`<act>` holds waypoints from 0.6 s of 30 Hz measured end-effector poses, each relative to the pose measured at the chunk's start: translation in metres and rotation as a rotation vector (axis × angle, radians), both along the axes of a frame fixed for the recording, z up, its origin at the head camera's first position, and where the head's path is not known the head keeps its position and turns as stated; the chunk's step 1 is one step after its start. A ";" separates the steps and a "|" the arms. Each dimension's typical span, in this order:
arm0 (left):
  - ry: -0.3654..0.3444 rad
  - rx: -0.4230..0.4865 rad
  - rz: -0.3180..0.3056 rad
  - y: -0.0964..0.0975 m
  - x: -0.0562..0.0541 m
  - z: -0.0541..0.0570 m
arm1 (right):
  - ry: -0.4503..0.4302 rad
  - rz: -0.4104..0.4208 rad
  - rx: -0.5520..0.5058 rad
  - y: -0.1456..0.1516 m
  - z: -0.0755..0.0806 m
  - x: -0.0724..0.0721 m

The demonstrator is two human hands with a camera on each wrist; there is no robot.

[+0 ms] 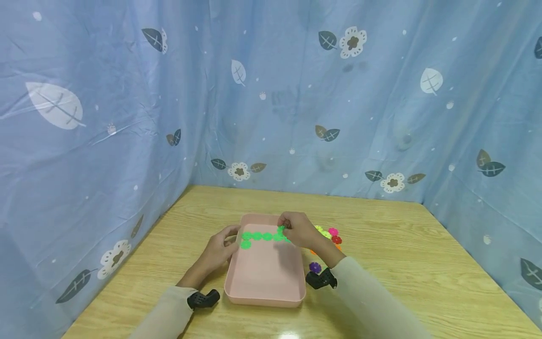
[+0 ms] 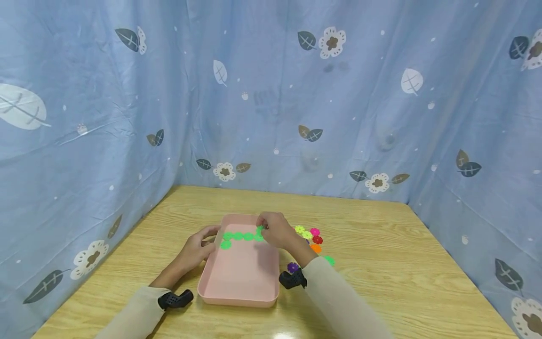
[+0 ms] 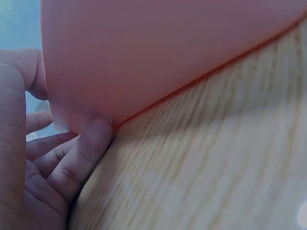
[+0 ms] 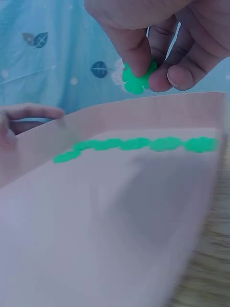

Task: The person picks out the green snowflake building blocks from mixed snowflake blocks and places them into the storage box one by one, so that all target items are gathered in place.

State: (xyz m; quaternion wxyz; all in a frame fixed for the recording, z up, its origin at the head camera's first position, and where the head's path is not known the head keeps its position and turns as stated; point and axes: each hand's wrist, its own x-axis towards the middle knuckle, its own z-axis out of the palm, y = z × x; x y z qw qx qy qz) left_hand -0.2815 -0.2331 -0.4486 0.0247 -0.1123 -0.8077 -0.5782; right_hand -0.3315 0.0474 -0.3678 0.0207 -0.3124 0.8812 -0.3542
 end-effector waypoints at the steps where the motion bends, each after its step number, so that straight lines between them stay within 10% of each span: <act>1: 0.003 -0.002 -0.002 0.000 0.000 0.000 | -0.001 0.004 0.001 -0.005 0.000 -0.001; 13: -0.002 -0.010 0.021 0.004 0.002 0.003 | -0.007 -0.041 -0.005 -0.046 -0.001 -0.001; 18: -0.016 0.002 0.018 0.004 0.002 0.002 | -0.128 0.008 -0.160 -0.059 -0.007 -0.001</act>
